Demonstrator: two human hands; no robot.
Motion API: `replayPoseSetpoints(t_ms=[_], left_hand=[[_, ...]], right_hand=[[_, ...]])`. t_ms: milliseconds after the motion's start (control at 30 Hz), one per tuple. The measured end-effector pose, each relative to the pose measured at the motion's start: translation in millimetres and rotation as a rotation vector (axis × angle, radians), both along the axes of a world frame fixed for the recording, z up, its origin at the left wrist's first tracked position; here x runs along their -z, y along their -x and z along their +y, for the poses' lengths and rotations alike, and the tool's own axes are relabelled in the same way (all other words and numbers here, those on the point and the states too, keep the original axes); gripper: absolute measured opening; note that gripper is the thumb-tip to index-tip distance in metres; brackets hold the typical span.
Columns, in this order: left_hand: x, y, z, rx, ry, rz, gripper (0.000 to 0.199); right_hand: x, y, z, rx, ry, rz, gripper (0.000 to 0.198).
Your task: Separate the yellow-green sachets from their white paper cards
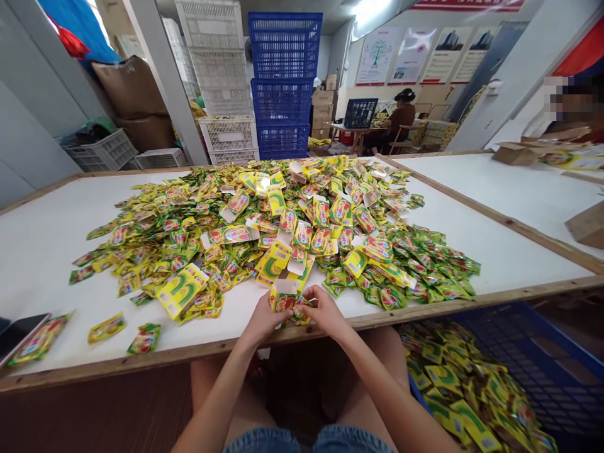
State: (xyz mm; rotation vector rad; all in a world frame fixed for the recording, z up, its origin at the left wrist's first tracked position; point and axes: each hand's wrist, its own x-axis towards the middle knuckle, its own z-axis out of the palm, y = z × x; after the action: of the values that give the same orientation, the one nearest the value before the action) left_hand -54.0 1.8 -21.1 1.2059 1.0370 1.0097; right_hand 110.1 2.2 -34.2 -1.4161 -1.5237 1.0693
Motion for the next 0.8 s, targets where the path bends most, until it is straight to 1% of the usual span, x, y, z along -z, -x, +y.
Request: replayPoseSetpoints(t_ms=[67, 133, 200, 233, 333, 433, 500, 567, 633, 733, 800], left_hand=[[0.0, -4, -2, -0.020, -0.055, 0.018, 0.040], [0.2, -7, -3, -0.031, -0.091, 0.030, 0.038], [0.7, -7, -4, -0.018, -0.075, 0.046, 0.034], [1.0, -6, -4, -0.006, -0.055, 0.048, 0.033], [1.0, -2, -4, 0.002, 0.003, 0.024, 0.032], [-0.3, 0, -4, -0.033, 0.060, -0.046, 0.033], [-1.8, -1, -3, -0.024, 0.086, -0.058, 0.029], [-3.7, -4, -2, 0.018, 0.087, -0.053, 0.023], [-5.5, -6, -1, 0.068, 0.085, -0.065, 0.019], [-7.3, -8, -1, 0.103, 0.085, -0.074, 0.017], [-7.4, -8, 0, 0.112, 0.082, -0.056, 0.017]], right_hand=[[-4, 1, 1, 0.005, -0.027, -0.145, 0.028], [-8, 1, 3, -0.024, -0.062, -0.308, 0.019], [-10, -1, 5, -0.071, -0.088, -0.398, 0.014], [-12, -3, 6, -0.089, -0.096, -0.404, 0.014], [-21, -12, 9, -0.079, -0.119, -0.311, 0.014], [-41, -19, 12, -0.059, -0.177, -0.064, 0.014], [-56, -16, 15, -0.096, -0.229, 0.117, 0.020], [-69, -9, 17, -0.157, -0.282, 0.180, 0.021], [-77, 0, 20, -0.223, -0.354, 0.105, 0.017], [-81, 8, 25, -0.306, -0.456, -0.119, 0.017], [-81, 12, 29, -0.333, -0.486, -0.281, 0.018]])
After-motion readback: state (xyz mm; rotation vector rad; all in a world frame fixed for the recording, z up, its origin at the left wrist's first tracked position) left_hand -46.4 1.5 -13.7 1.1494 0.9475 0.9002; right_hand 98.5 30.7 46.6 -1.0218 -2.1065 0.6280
